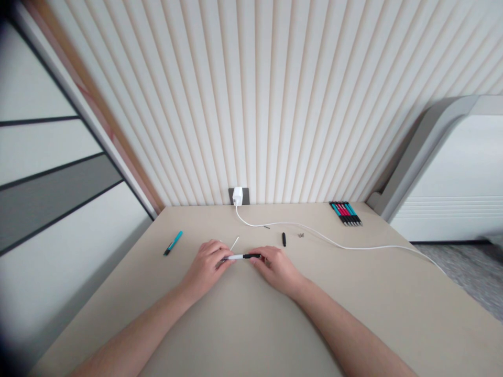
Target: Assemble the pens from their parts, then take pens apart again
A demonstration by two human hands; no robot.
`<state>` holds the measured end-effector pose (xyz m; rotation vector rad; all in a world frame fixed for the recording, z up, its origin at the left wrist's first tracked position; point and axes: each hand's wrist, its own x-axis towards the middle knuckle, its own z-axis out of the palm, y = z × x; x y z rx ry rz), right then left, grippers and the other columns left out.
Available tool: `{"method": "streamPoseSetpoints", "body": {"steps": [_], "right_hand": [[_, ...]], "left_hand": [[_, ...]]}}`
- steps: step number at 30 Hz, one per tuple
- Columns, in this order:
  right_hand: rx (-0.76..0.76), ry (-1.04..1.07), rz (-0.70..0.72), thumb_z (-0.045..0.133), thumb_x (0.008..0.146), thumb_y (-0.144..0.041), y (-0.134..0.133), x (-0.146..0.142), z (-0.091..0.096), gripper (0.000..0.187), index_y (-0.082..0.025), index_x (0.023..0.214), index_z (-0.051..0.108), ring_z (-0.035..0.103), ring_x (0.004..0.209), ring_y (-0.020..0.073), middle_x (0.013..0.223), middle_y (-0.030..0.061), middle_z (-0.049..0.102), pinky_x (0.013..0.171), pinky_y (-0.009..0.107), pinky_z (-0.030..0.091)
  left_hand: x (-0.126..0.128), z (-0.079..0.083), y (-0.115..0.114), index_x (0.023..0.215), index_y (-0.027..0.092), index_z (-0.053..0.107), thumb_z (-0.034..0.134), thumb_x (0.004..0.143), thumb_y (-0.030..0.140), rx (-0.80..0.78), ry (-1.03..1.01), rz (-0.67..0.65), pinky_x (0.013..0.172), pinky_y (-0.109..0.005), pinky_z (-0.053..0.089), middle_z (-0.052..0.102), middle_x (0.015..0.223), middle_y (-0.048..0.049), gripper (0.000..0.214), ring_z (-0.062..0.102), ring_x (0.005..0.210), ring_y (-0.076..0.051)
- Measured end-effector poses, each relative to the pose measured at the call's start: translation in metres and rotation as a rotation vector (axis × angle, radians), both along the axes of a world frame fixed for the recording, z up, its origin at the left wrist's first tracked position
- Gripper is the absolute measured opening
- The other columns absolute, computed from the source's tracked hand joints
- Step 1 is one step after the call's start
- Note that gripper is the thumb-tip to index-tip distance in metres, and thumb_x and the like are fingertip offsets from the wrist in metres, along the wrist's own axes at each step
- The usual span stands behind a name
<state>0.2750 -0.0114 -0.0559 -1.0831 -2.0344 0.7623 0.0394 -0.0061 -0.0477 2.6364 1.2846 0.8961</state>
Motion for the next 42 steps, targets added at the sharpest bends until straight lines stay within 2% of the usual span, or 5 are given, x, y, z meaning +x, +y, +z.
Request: {"method": "streamPoseSetpoints", "body": {"steps": [9, 16, 27, 34, 42], "right_hand": [[-0.061, -0.079, 0.040, 0.031, 0.101, -0.041, -0.002, 0.001, 0.005, 0.059, -0.020, 0.054, 0.061, 0.056, 0.054, 0.0136, 0.049, 0.0012, 0.059, 0.067, 0.027, 0.044], [0.043, -0.019, -0.040, 0.058, 0.089, -0.042, 0.002, 0.007, 0.003, 0.033, -0.023, 0.116, 0.064, 0.063, 0.080, 0.0199, 0.090, 0.0054, 0.070, 0.074, 0.032, 0.047], [0.059, -0.187, 0.028, 0.033, 0.101, -0.038, 0.004, 0.008, 0.006, 0.050, -0.021, 0.063, 0.061, 0.055, 0.062, 0.0159, 0.060, 0.0025, 0.060, 0.069, 0.030, 0.041], [0.131, -0.089, 0.015, 0.057, 0.091, -0.039, 0.003, 0.009, 0.004, 0.028, -0.023, 0.114, 0.062, 0.062, 0.090, 0.0219, 0.099, 0.0071, 0.069, 0.084, 0.035, 0.043], [0.156, -0.222, 0.034, 0.036, 0.101, -0.032, 0.003, 0.007, 0.005, 0.043, -0.019, 0.068, 0.061, 0.057, 0.065, 0.0162, 0.063, 0.0031, 0.062, 0.075, 0.032, 0.040]], "left_hand": [[0.003, 0.004, -0.003, 0.088, 0.022, 0.064, 0.061, 0.090, 0.025, 0.016, 0.037, -0.085, 0.082, -0.036, 0.040, 0.064, 0.088, -0.0023, 0.005, 0.055, 0.089, -0.019], [0.001, 0.001, 0.000, 0.087, 0.021, 0.065, 0.062, 0.088, 0.024, 0.023, 0.006, 0.017, 0.080, -0.036, 0.041, 0.064, 0.087, -0.0028, 0.004, 0.056, 0.087, -0.020], [0.001, 0.003, 0.000, 0.086, 0.021, 0.063, 0.065, 0.087, 0.021, 0.023, 0.036, -0.028, 0.082, -0.036, 0.040, 0.063, 0.088, -0.0014, 0.002, 0.055, 0.087, -0.019], [0.000, 0.003, 0.000, 0.086, 0.021, 0.063, 0.065, 0.086, 0.020, 0.006, 0.024, 0.011, 0.081, -0.035, 0.039, 0.063, 0.086, -0.0017, 0.002, 0.055, 0.087, -0.020], [0.003, 0.005, -0.004, 0.083, 0.019, 0.059, 0.069, 0.083, 0.020, 0.019, 0.032, -0.037, 0.081, -0.035, 0.039, 0.061, 0.085, -0.0006, 0.010, 0.054, 0.085, -0.019]]}}
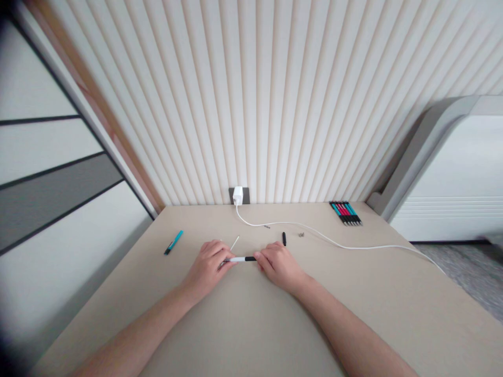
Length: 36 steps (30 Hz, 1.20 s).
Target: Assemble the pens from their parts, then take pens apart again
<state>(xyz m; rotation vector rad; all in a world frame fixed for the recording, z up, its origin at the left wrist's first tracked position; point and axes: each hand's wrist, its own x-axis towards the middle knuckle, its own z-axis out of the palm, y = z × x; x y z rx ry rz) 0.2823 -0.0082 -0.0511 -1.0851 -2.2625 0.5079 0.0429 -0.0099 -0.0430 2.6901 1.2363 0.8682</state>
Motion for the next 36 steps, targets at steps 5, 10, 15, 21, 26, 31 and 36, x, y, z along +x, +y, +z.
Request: {"method": "streamPoseSetpoints", "body": {"steps": [5, 10, 15, 21, 26, 31, 36], "right_hand": [[-0.024, 0.019, -0.005, 0.039, 0.100, -0.036, -0.0011, 0.0008, -0.0018, 0.037, -0.019, 0.079, 0.065, 0.060, 0.070, 0.0163, 0.070, 0.0033, 0.065, 0.075, 0.031, 0.042], [0.051, 0.104, 0.026, 0.054, 0.094, -0.035, -0.0010, 0.0037, 0.0004, 0.022, -0.021, 0.108, 0.063, 0.061, 0.092, 0.0195, 0.098, 0.0065, 0.069, 0.084, 0.033, 0.042], [0.063, 0.008, 0.008, 0.042, 0.099, -0.032, -0.0014, 0.0005, 0.0015, 0.033, -0.018, 0.077, 0.063, 0.059, 0.073, 0.0172, 0.071, 0.0047, 0.065, 0.077, 0.032, 0.041], [-0.029, -0.031, 0.006, 0.033, 0.102, -0.034, -0.0020, -0.0025, -0.0013, 0.046, -0.018, 0.070, 0.063, 0.057, 0.063, 0.0146, 0.063, 0.0026, 0.061, 0.071, 0.029, 0.042], [0.046, 0.066, 0.030, 0.055, 0.093, -0.036, -0.0013, 0.0001, -0.0005, 0.023, -0.021, 0.107, 0.063, 0.061, 0.087, 0.0185, 0.095, 0.0058, 0.069, 0.081, 0.032, 0.042], [0.087, 0.009, -0.013, 0.048, 0.097, -0.030, -0.0024, -0.0003, 0.0015, 0.021, -0.020, 0.089, 0.065, 0.059, 0.078, 0.0184, 0.079, 0.0050, 0.067, 0.076, 0.031, 0.040], [0.113, -0.138, -0.028, 0.039, 0.099, -0.027, -0.0028, -0.0020, -0.0002, 0.031, -0.018, 0.079, 0.060, 0.053, 0.065, 0.0159, 0.068, 0.0034, 0.061, 0.072, 0.031, 0.038]], "left_hand": [[-0.0008, 0.0004, 0.0009, 0.082, 0.019, 0.059, 0.070, 0.082, 0.018, -0.001, 0.004, 0.017, 0.080, -0.035, 0.038, 0.062, 0.085, -0.0002, 0.011, 0.054, 0.086, -0.019], [-0.0024, -0.0027, 0.0035, 0.083, 0.019, 0.059, 0.070, 0.082, 0.019, -0.008, 0.008, 0.039, 0.079, -0.034, 0.038, 0.061, 0.085, -0.0005, 0.011, 0.054, 0.086, -0.020], [-0.0011, -0.0012, 0.0006, 0.082, 0.019, 0.058, 0.071, 0.081, 0.018, -0.002, 0.012, 0.025, 0.078, -0.034, 0.038, 0.061, 0.084, -0.0001, 0.013, 0.053, 0.085, -0.019], [-0.0014, -0.0008, 0.0012, 0.081, 0.019, 0.058, 0.071, 0.081, 0.019, 0.000, 0.029, 0.021, 0.078, -0.034, 0.038, 0.061, 0.085, -0.0003, 0.013, 0.053, 0.085, -0.019], [-0.0030, -0.0034, 0.0037, 0.080, 0.019, 0.058, 0.069, 0.083, 0.020, -0.006, 0.038, 0.040, 0.076, -0.034, 0.038, 0.060, 0.083, -0.0007, 0.011, 0.053, 0.085, -0.020], [-0.0008, -0.0022, 0.0013, 0.080, 0.019, 0.057, 0.070, 0.082, 0.019, -0.008, 0.038, 0.036, 0.076, -0.034, 0.038, 0.060, 0.084, -0.0004, 0.013, 0.053, 0.084, -0.020], [0.0007, -0.0008, -0.0001, 0.080, 0.019, 0.057, 0.071, 0.082, 0.019, 0.000, 0.027, 0.026, 0.078, -0.034, 0.038, 0.060, 0.083, 0.0001, 0.014, 0.052, 0.083, -0.019]]}}
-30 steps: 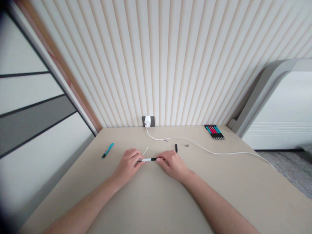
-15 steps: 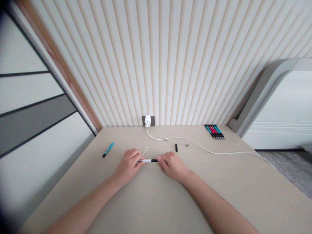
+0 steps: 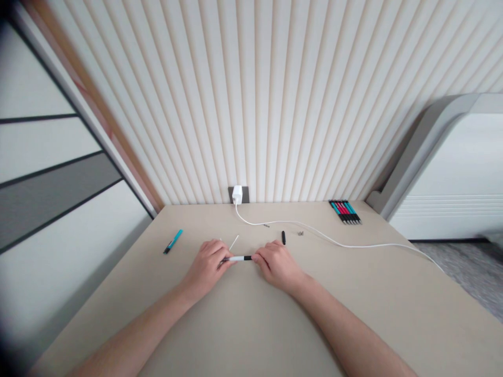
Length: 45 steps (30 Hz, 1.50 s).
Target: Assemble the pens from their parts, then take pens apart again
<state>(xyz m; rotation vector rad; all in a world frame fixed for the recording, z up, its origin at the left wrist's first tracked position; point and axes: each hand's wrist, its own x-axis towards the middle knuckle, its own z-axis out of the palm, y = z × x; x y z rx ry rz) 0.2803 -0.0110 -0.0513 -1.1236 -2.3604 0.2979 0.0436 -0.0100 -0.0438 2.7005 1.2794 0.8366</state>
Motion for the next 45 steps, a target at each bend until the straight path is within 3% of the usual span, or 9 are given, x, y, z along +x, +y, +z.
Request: {"method": "streamPoseSetpoints", "body": {"steps": [5, 10, 15, 18, 22, 26, 33, 41, 45], "right_hand": [[-0.001, -0.009, -0.021, 0.035, 0.100, -0.027, 0.001, -0.001, -0.002, 0.033, -0.019, 0.077, 0.057, 0.053, 0.066, 0.0161, 0.067, 0.0026, 0.059, 0.072, 0.030, 0.038], [-0.020, 0.123, -0.049, 0.034, 0.100, -0.027, 0.002, 0.001, -0.002, 0.031, -0.018, 0.082, 0.059, 0.057, 0.076, 0.0182, 0.077, 0.0055, 0.064, 0.075, 0.031, 0.041], [-0.004, 0.117, -0.043, 0.035, 0.101, -0.028, 0.004, 0.003, 0.001, 0.030, -0.019, 0.092, 0.063, 0.059, 0.082, 0.0194, 0.086, 0.0062, 0.068, 0.079, 0.033, 0.041], [0.083, 0.091, -0.222, 0.035, 0.101, -0.029, 0.010, 0.013, 0.005, 0.031, -0.020, 0.104, 0.064, 0.059, 0.090, 0.0218, 0.098, 0.0084, 0.069, 0.083, 0.036, 0.040], [0.221, -0.106, -0.560, 0.043, 0.096, -0.025, 0.025, 0.045, 0.006, 0.027, -0.019, 0.102, 0.069, 0.053, 0.104, 0.0287, 0.112, 0.0135, 0.065, 0.089, 0.043, 0.035], [0.190, -0.315, -0.717, 0.051, 0.090, -0.022, 0.037, 0.076, -0.004, 0.022, -0.019, 0.100, 0.071, 0.050, 0.110, 0.0312, 0.120, 0.0143, 0.061, 0.091, 0.046, 0.032], [0.151, -0.384, -0.723, 0.055, 0.088, -0.021, 0.043, 0.086, -0.018, 0.019, -0.021, 0.095, 0.073, 0.051, 0.110, 0.0287, 0.116, 0.0120, 0.064, 0.093, 0.045, 0.031], [0.151, -0.396, -0.710, 0.053, 0.089, -0.019, 0.043, 0.088, -0.019, 0.020, -0.021, 0.089, 0.073, 0.052, 0.110, 0.0294, 0.115, 0.0125, 0.065, 0.093, 0.046, 0.031], [0.136, -0.301, -0.691, 0.052, 0.090, -0.020, 0.045, 0.087, -0.016, 0.021, -0.021, 0.088, 0.073, 0.053, 0.109, 0.0302, 0.113, 0.0121, 0.066, 0.094, 0.048, 0.033]], "left_hand": [[-0.001, -0.001, 0.001, 0.083, 0.020, 0.060, 0.069, 0.084, 0.022, -0.009, -0.038, -0.001, 0.080, -0.035, 0.038, 0.061, 0.084, -0.0005, 0.009, 0.054, 0.085, -0.019], [-0.002, 0.000, 0.001, 0.090, 0.021, 0.063, 0.066, 0.086, 0.027, -0.032, -0.092, 0.022, 0.083, -0.036, 0.039, 0.063, 0.090, -0.0023, 0.007, 0.056, 0.089, -0.019], [-0.005, -0.002, 0.004, 0.085, 0.021, 0.063, 0.063, 0.089, 0.027, -0.040, -0.120, 0.032, 0.081, -0.035, 0.040, 0.064, 0.087, -0.0023, 0.008, 0.057, 0.087, -0.019], [-0.005, -0.004, 0.006, 0.085, 0.021, 0.063, 0.063, 0.089, 0.027, -0.034, -0.122, 0.035, 0.080, -0.035, 0.040, 0.064, 0.087, -0.0023, 0.008, 0.057, 0.087, -0.019], [-0.005, -0.005, 0.007, 0.085, 0.020, 0.063, 0.064, 0.088, 0.026, -0.031, -0.121, 0.042, 0.080, -0.035, 0.040, 0.064, 0.087, -0.0020, 0.006, 0.057, 0.088, -0.019], [-0.006, -0.006, 0.007, 0.086, 0.020, 0.063, 0.065, 0.087, 0.026, -0.022, -0.117, 0.037, 0.081, -0.035, 0.040, 0.064, 0.088, -0.0022, 0.006, 0.056, 0.088, -0.019], [-0.007, -0.006, 0.008, 0.086, 0.020, 0.063, 0.064, 0.088, 0.026, -0.017, -0.123, 0.035, 0.082, -0.036, 0.041, 0.064, 0.087, -0.0026, 0.006, 0.057, 0.089, -0.020], [-0.006, -0.004, 0.007, 0.085, 0.020, 0.064, 0.065, 0.087, 0.025, -0.022, -0.131, 0.038, 0.080, -0.036, 0.041, 0.065, 0.087, -0.0026, 0.006, 0.057, 0.088, -0.020], [-0.006, -0.004, 0.007, 0.085, 0.021, 0.064, 0.064, 0.088, 0.026, -0.022, -0.132, 0.036, 0.081, -0.036, 0.041, 0.065, 0.087, -0.0028, 0.006, 0.057, 0.088, -0.020]]}}
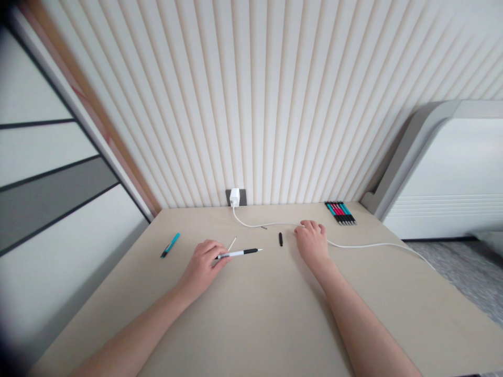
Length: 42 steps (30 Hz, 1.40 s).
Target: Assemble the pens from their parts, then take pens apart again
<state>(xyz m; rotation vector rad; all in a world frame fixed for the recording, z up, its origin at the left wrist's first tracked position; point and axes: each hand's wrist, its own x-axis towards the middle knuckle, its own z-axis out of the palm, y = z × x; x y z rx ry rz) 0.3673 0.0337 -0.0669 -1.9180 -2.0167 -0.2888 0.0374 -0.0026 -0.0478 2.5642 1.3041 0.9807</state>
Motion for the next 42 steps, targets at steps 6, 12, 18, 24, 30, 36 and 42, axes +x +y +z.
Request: {"method": "streamPoseSetpoints", "body": {"steps": [6, 12, 18, 24, 30, 36, 42], "right_hand": [[-0.016, 0.587, 0.332, 0.051, 0.092, -0.034, -0.003, -0.029, 0.012, 0.024, -0.021, 0.095, 0.070, 0.061, 0.091, 0.0224, 0.098, 0.0073, 0.071, 0.084, 0.037, 0.045], [-0.278, 1.007, 0.486, 0.059, 0.086, -0.045, -0.018, -0.060, 0.014, 0.031, -0.019, 0.095, 0.072, 0.063, 0.077, 0.0188, 0.086, 0.0051, 0.072, 0.070, 0.031, 0.048], [-0.343, 1.037, 0.469, 0.062, 0.082, -0.044, -0.021, -0.064, 0.014, 0.032, -0.018, 0.096, 0.073, 0.060, 0.072, 0.0173, 0.080, 0.0044, 0.070, 0.064, 0.029, 0.046], [-0.355, 0.988, 0.465, 0.062, 0.083, -0.041, -0.023, -0.068, 0.015, 0.030, -0.017, 0.096, 0.074, 0.059, 0.072, 0.0168, 0.080, 0.0047, 0.070, 0.066, 0.030, 0.045], [-0.375, 1.021, 0.468, 0.061, 0.084, -0.041, -0.021, -0.066, 0.012, 0.029, -0.017, 0.098, 0.073, 0.057, 0.070, 0.0157, 0.079, 0.0034, 0.069, 0.064, 0.028, 0.043], [-0.387, 1.045, 0.473, 0.062, 0.084, -0.040, -0.021, -0.066, 0.011, 0.029, -0.017, 0.098, 0.072, 0.057, 0.071, 0.0159, 0.081, 0.0041, 0.069, 0.065, 0.028, 0.043], [-0.404, 1.069, 0.465, 0.063, 0.082, -0.041, -0.022, -0.068, 0.012, 0.031, -0.016, 0.098, 0.072, 0.057, 0.071, 0.0157, 0.081, 0.0040, 0.068, 0.065, 0.028, 0.042]], "left_hand": [[-0.002, -0.002, 0.001, 0.088, 0.021, 0.063, 0.062, 0.088, 0.024, -0.006, -0.031, 0.017, 0.082, -0.035, 0.042, 0.064, 0.090, -0.0029, 0.003, 0.057, 0.090, -0.020], [-0.004, -0.007, 0.004, 0.090, 0.020, 0.062, 0.060, 0.089, 0.023, -0.025, -0.057, 0.040, 0.082, -0.035, 0.043, 0.063, 0.092, -0.0036, 0.004, 0.057, 0.091, -0.020], [-0.004, -0.009, 0.005, 0.089, 0.021, 0.061, 0.060, 0.089, 0.023, -0.047, -0.072, 0.042, 0.083, -0.034, 0.044, 0.062, 0.092, -0.0032, 0.002, 0.057, 0.090, -0.020], [-0.003, -0.008, 0.005, 0.090, 0.021, 0.060, 0.058, 0.090, 0.020, -0.070, -0.123, 0.012, 0.084, -0.034, 0.046, 0.060, 0.093, -0.0036, 0.003, 0.057, 0.091, -0.019], [-0.001, -0.004, 0.003, 0.087, 0.020, 0.059, 0.056, 0.089, 0.017, -0.099, -0.181, 0.019, 0.081, -0.031, 0.047, 0.059, 0.091, -0.0028, 0.005, 0.058, 0.088, -0.018], [0.000, -0.001, 0.003, 0.087, 0.020, 0.058, 0.055, 0.089, 0.017, -0.105, -0.211, 0.026, 0.080, -0.029, 0.048, 0.058, 0.091, -0.0021, 0.005, 0.058, 0.086, -0.017], [0.000, -0.004, 0.003, 0.089, 0.020, 0.055, 0.052, 0.091, 0.020, -0.105, -0.221, 0.008, 0.080, -0.029, 0.046, 0.058, 0.090, -0.0027, 0.004, 0.057, 0.087, -0.017]]}}
